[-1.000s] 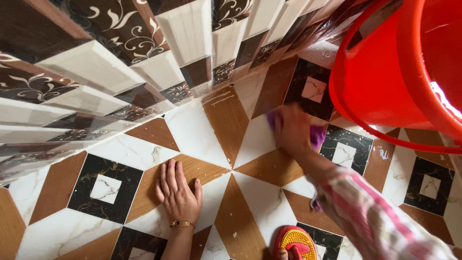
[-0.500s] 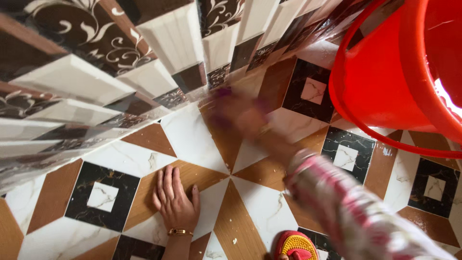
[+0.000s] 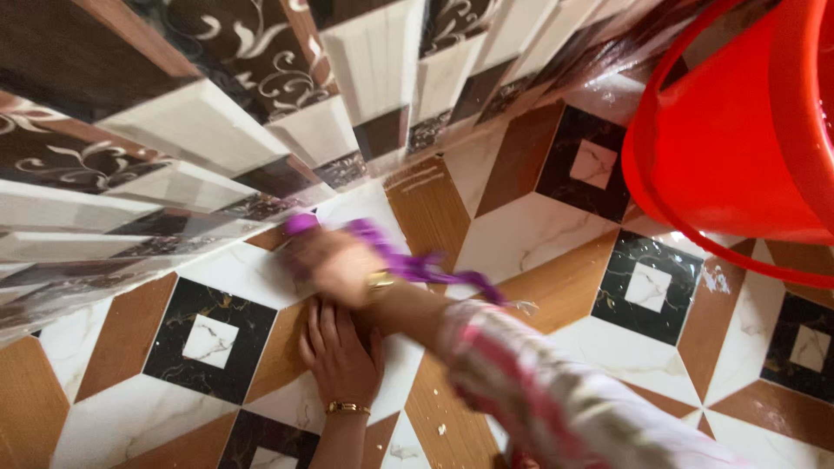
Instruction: The person wipes a tiled floor and the lower edge of a tiled wall using a purple cloth, repeatedly dipping the cloth into a red bucket filled with water.
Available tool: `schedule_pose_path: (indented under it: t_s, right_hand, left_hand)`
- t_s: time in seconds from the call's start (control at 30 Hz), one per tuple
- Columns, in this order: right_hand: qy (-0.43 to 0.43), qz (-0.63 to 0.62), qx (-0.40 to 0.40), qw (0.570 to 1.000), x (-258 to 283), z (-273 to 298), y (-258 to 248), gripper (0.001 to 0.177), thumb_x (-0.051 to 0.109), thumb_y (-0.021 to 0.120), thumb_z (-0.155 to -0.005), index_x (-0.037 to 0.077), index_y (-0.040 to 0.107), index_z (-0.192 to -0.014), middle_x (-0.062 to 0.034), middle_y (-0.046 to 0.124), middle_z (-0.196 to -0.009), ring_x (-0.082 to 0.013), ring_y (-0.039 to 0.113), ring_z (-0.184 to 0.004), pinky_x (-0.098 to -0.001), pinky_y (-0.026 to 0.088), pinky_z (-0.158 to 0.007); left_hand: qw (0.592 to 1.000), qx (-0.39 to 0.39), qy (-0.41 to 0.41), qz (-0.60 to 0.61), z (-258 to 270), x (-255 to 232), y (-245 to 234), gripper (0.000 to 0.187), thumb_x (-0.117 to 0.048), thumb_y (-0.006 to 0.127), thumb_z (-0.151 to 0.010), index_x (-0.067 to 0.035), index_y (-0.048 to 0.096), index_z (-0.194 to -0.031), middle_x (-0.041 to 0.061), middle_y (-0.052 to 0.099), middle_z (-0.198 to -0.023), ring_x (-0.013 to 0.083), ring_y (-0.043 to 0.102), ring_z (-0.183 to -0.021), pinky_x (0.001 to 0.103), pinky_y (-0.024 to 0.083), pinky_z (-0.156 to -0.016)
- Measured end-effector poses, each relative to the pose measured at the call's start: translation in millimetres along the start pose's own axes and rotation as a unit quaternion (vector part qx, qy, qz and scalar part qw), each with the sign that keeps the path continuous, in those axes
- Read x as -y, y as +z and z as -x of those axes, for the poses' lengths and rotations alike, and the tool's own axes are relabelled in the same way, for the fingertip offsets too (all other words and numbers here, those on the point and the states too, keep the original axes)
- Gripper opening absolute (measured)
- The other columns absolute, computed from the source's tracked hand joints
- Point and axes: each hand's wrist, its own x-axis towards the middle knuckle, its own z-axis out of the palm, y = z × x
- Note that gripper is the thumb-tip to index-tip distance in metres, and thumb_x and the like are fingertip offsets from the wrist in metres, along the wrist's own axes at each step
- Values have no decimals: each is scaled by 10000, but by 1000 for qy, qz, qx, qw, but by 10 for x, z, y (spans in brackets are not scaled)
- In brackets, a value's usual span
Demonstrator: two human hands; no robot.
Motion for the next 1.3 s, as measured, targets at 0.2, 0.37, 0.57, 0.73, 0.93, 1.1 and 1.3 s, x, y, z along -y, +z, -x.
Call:
schedule_pose_path:
  t_s: [0.2, 0.37, 0.57, 0.73, 0.93, 1.1, 1.3]
  right_hand:
    - [24, -27, 112, 993, -402, -75, -324, 411, 65, 625, -829, 136, 670, -1231, -111, 659, -1188, -286, 614, -1075, -399, 557, -879]
    - [174, 42, -198, 964, -1791, 1033, -1024, 154, 172, 641, -940, 112, 729, -1052, -130, 708, -1056, -324, 681, -914, -437, 558, -798]
    - [410, -64, -407, 813, -1695, 920, -703, 140, 167, 706, -912, 56, 724, -994, -179, 701, -939, -383, 693, -812, -468, 557, -715]
    - [460, -189, -437, 750, -818, 125, -89, 180, 140, 730, -826, -10, 663, -900, -213, 704, -855, -415, 673, -822, -496, 522, -741]
    - [433, -340, -374, 746, -670, 51, -207, 193, 155, 771, -798, 7, 679, -883, -201, 741, -891, -331, 729, -841, -408, 576, -791]
    - [543, -477, -385, 574, -1087, 167, -422, 149, 109, 709, -858, 46, 662, -984, -144, 744, -944, -224, 735, -810, -337, 615, -752]
    - [472, -521, -366, 609, -684, 50, -542, 168, 38, 754, -841, -21, 645, -955, -109, 715, -912, -190, 694, -797, -309, 615, -720]
  left_hand:
    - [999, -16, 26, 21, -24, 34, -59, 719, -376, 600, -877, -23, 435, -1482, 144, 408, -1573, 329, 297, -1505, 553, 206, -1195]
    - [1000, -13, 11, 4, -33, -8, -84, 698, -366, 591, -899, -58, 424, -1502, 119, 390, -1601, 293, 273, -1525, 532, 201, -1207]
    - [1000, 3, -3, -23, -52, -62, -107, 710, -346, 610, -866, -45, 433, -1484, 126, 379, -1595, 309, 283, -1509, 527, 209, -1193]
    - [1000, -23, 20, -3, -47, -52, -112, 682, -324, 598, -887, -5, 443, -1470, 149, 397, -1590, 334, 294, -1517, 537, 215, -1202]
    - [999, -27, 10, 20, -51, -89, -134, 692, -334, 609, -867, -1, 457, -1454, 147, 419, -1565, 336, 304, -1503, 553, 215, -1186]
    - [999, -36, 17, 16, -50, -72, -100, 701, -337, 602, -856, -7, 454, -1457, 150, 417, -1564, 335, 307, -1499, 549, 213, -1188]
    - [1000, -19, 5, 3, -9, -35, -60, 695, -365, 599, -886, -33, 450, -1478, 152, 414, -1561, 338, 324, -1471, 556, 211, -1169]
